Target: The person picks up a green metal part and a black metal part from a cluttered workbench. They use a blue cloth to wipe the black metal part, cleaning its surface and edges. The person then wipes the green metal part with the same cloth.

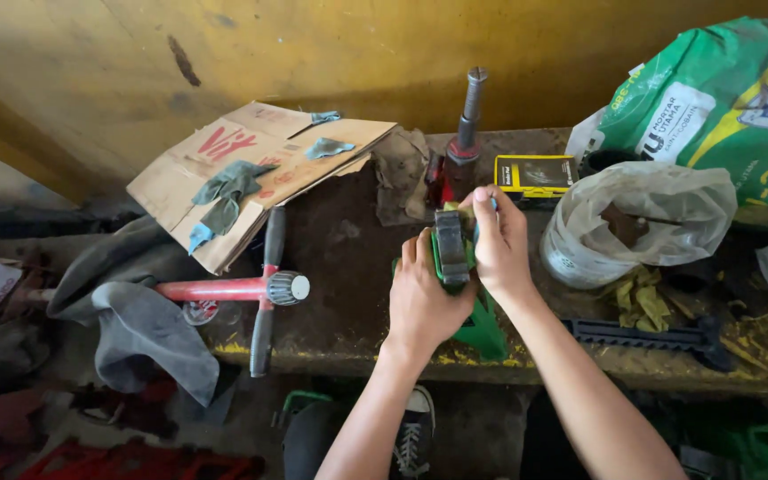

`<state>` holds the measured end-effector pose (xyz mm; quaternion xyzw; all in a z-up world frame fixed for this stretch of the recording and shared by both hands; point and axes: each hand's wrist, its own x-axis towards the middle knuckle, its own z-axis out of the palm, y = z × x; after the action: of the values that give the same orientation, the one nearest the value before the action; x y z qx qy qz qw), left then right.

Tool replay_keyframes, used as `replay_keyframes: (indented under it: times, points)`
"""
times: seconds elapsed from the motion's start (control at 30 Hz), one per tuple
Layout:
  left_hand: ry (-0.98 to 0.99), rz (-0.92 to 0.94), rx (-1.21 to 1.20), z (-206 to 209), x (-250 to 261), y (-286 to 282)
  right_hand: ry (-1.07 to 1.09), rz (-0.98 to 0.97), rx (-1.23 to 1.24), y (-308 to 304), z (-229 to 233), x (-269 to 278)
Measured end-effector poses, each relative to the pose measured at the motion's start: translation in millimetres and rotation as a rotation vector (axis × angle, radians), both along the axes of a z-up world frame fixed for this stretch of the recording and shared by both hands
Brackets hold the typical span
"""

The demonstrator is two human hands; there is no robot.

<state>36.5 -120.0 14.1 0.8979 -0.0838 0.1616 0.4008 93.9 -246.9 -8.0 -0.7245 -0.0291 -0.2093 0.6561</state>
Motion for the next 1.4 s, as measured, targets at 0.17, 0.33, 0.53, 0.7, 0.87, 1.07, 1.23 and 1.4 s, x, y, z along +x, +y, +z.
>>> replay_keyframes:
  times: [0.17,0.33,0.53,0.7,0.87,1.07,1.23,1.4]
  points:
    - [0.173,-0.059,0.048,14,-1,7,-0.019,0.434,0.173,10,26,5]
    - [0.026,-0.109,0.087,-11,1,13,0.176,0.691,0.263,6,8,30]
    - [0.122,-0.148,0.032,10,1,22,0.21,0.502,0.479,1,-20,45]
    - [0.209,-0.161,0.003,15,-2,27,0.134,0.56,0.351,-7,-23,35]
    - [0.236,-0.139,-0.027,6,-2,31,0.058,0.531,0.202,-11,-76,38]
    - [0.174,-0.174,-0.157,-1,1,37,-0.157,0.165,-0.339,-20,-73,31]
    - [0.207,-0.203,-0.225,7,0,37,-0.058,0.133,-0.471,-17,-39,16]
    - [0.21,-0.155,-0.167,-4,1,31,-0.247,0.204,-0.413,-14,-58,14]
